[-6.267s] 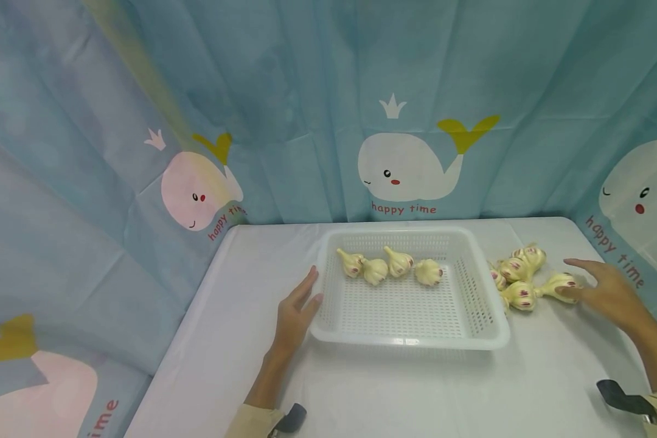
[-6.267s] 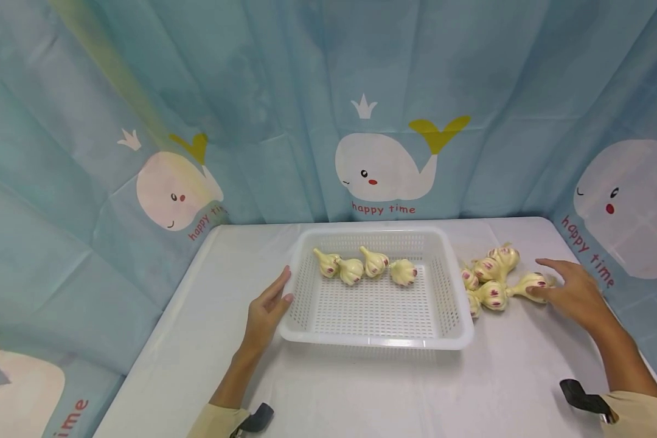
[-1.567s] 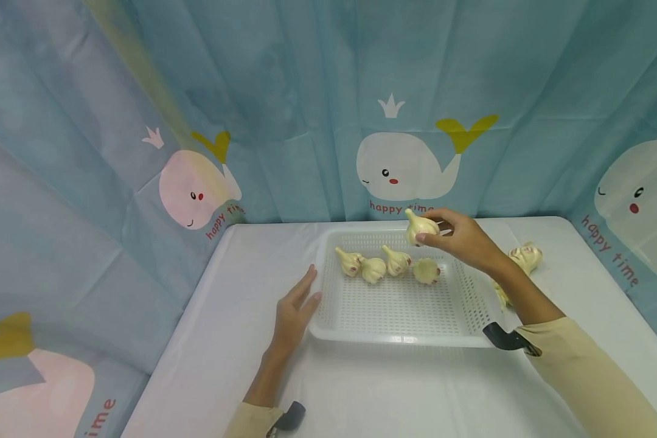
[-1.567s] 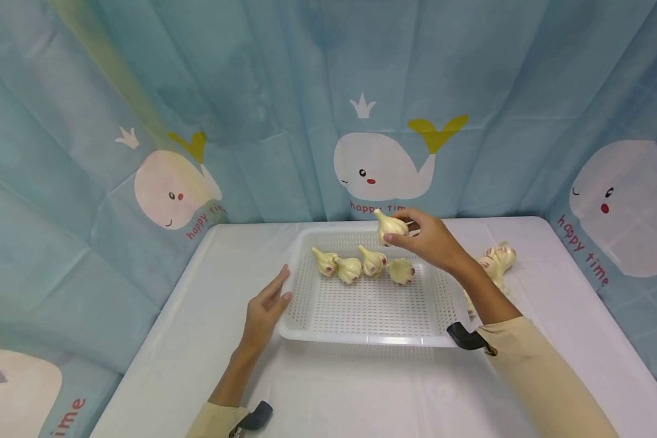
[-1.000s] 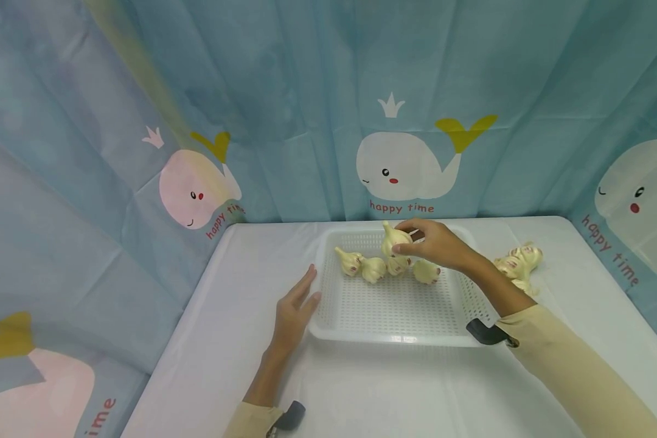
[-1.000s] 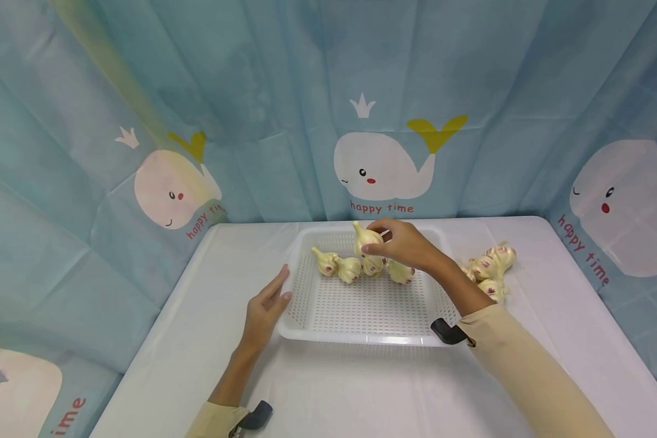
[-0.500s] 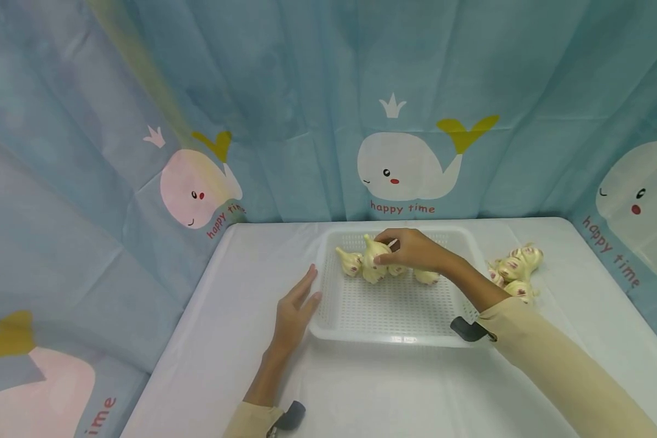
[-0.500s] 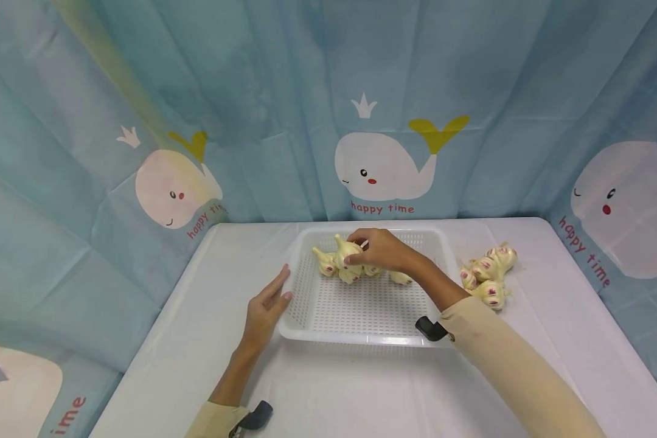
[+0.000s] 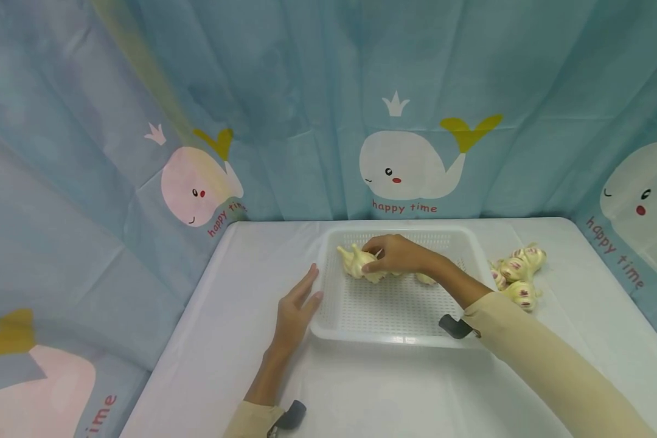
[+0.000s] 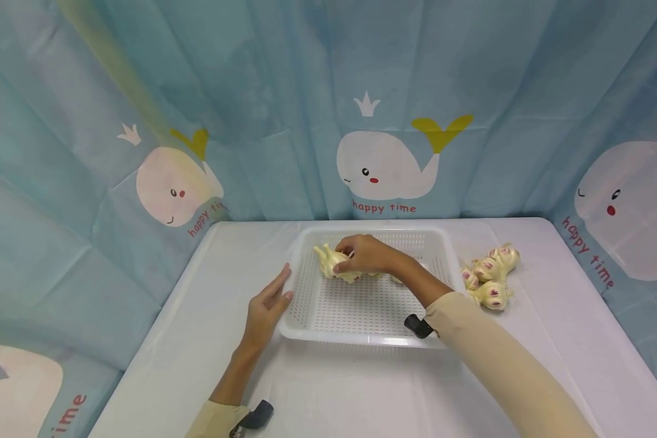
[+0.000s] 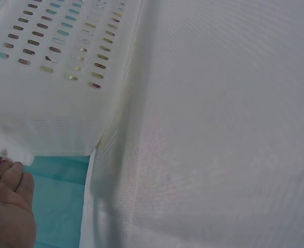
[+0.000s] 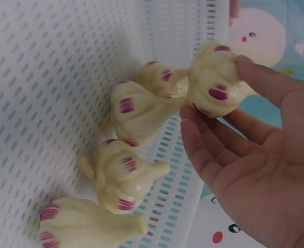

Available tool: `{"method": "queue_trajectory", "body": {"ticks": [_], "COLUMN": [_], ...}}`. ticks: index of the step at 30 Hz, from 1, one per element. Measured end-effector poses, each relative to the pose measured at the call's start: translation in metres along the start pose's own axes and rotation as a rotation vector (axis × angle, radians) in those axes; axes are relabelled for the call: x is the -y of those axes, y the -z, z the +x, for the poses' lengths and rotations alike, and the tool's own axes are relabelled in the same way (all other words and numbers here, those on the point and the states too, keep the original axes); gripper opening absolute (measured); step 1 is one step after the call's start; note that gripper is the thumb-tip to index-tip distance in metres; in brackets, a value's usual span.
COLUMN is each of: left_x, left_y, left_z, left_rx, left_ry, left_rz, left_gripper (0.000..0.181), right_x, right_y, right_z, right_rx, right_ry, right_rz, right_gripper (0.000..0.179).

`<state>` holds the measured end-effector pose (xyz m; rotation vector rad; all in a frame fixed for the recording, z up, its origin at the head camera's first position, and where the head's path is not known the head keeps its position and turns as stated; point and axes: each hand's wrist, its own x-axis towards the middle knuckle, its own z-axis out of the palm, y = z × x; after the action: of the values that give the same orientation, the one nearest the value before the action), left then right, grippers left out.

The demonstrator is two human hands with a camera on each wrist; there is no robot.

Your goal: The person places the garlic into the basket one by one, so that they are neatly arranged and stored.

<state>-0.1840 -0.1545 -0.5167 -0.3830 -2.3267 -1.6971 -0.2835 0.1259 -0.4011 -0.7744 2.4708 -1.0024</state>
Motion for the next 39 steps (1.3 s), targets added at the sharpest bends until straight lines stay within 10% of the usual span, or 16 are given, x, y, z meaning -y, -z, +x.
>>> {"method": "queue_trajectory", "body": {"ticks": [39], "left_x": [0.002], "left_y": [0.000], "left_z": [0.002], "left_rx": [-0.013], "left_ry": [0.003], "left_rz": [0.022], "left_gripper": [0.050], "right_x": [0.001], "right_y": [-0.031], "right_z": [0.028], "right_rx": [0.115], "right_ry": [0.010], "right_rz": [-0.067], "right_gripper": [0.025]}}
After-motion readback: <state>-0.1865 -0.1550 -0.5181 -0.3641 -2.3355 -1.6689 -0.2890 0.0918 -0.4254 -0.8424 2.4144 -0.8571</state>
